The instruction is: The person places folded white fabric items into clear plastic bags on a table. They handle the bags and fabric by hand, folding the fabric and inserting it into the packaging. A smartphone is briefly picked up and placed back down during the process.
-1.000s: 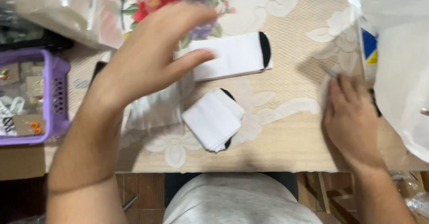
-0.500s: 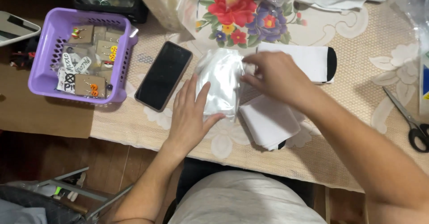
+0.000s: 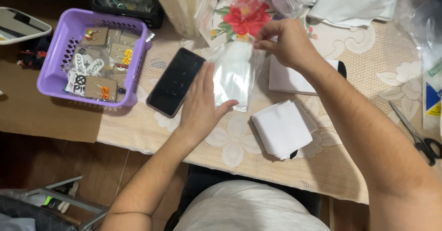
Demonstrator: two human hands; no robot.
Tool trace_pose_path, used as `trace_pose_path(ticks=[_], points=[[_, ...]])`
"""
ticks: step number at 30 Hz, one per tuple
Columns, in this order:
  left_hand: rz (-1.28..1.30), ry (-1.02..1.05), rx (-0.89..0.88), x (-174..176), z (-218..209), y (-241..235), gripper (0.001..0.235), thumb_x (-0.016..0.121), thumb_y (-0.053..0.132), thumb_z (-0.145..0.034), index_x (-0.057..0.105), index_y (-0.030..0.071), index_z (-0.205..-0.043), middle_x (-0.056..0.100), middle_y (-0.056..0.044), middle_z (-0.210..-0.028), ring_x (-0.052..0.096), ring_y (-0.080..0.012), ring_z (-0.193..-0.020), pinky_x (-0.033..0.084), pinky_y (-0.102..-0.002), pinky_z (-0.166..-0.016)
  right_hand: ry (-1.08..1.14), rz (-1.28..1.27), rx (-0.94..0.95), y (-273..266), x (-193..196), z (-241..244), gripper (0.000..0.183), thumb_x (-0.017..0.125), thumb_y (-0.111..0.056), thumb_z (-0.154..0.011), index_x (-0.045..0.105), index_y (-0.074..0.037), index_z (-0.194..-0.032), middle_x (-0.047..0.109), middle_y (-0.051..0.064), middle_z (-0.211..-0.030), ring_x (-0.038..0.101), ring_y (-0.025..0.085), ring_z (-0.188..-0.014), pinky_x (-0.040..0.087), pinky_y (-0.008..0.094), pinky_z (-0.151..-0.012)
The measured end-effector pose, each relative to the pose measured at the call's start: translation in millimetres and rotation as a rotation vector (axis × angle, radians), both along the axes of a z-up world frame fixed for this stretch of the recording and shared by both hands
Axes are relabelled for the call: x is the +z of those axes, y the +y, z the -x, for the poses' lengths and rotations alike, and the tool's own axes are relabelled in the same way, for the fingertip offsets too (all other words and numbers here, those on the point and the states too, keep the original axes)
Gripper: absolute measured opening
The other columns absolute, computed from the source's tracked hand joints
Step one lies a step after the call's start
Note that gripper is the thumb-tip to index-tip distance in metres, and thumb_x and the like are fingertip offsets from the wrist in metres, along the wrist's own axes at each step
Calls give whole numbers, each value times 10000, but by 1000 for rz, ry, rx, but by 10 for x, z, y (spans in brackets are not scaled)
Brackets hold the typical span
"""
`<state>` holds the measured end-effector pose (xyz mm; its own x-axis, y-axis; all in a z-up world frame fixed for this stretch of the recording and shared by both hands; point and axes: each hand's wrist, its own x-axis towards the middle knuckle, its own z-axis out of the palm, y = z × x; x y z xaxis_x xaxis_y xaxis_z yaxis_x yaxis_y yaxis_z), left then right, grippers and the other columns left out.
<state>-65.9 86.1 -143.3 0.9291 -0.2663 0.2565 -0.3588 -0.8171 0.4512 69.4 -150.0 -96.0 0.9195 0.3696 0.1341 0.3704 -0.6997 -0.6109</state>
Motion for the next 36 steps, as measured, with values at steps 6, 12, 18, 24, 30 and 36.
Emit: trace_pose_path(ticks=[6,12,18,24,30,36], points=[[483,359,145,867,-313,-40,879,758,274,-893,204,78,-1547,275,-165,-1633,254,-337,-1501,273,-513,-1173,-292,-113,240,-78,151,24,97,840,-116,-929,789,-95,-1009,757,56,-1020,659,242,-1054,499,390,-939],[749,272,-145,951,-818,-41,540,782,101,-882,531,76,-1360,730,39,-966,712,-108,-998,539,-311,-983,-145,-322,253,-85,392,53,37,733,-76,-1034,705,-60,-1018,696,45,-991,639,160,-942,511,329,-875],[1093,149,-302,1353,-927,9,275,728,-66,-964,582,7,-1185,630,-63,-919,626,-111,-667,578,-221,-586,-32,-459,330,-229,830,194,420,845,-138,-888,592,-42,-1208,613,24,-1066,596,105,-972,518,248,-982],[1278,33,-308,1423,-1013,132,187,768,-8,-955,592,30,-1004,664,-77,-935,669,-171,-639,550,-250,-516,270,-333,111,-554,927,449,78,768,-140,-926,734,-76,-956,740,27,-897,681,75,-840,539,209,-802],[1348,24,-152,1218,-1007,200,573,784,-70,-995,451,50,-1446,664,-109,-955,678,-180,-659,574,-254,-543,332,-644,-70,-827,779,579,95,711,-82,-972,691,-49,-1059,709,61,-851,705,100,-749,635,204,-757],[1227,183,-94,820,-802,36,394,743,-33,-933,417,116,-1095,681,-100,-892,738,-220,-678,527,-242,-490,237,-781,-327,-1013,427,674,113,726,-195,-996,729,-88,-1034,686,27,-786,544,33,-472,430,99,-422]])
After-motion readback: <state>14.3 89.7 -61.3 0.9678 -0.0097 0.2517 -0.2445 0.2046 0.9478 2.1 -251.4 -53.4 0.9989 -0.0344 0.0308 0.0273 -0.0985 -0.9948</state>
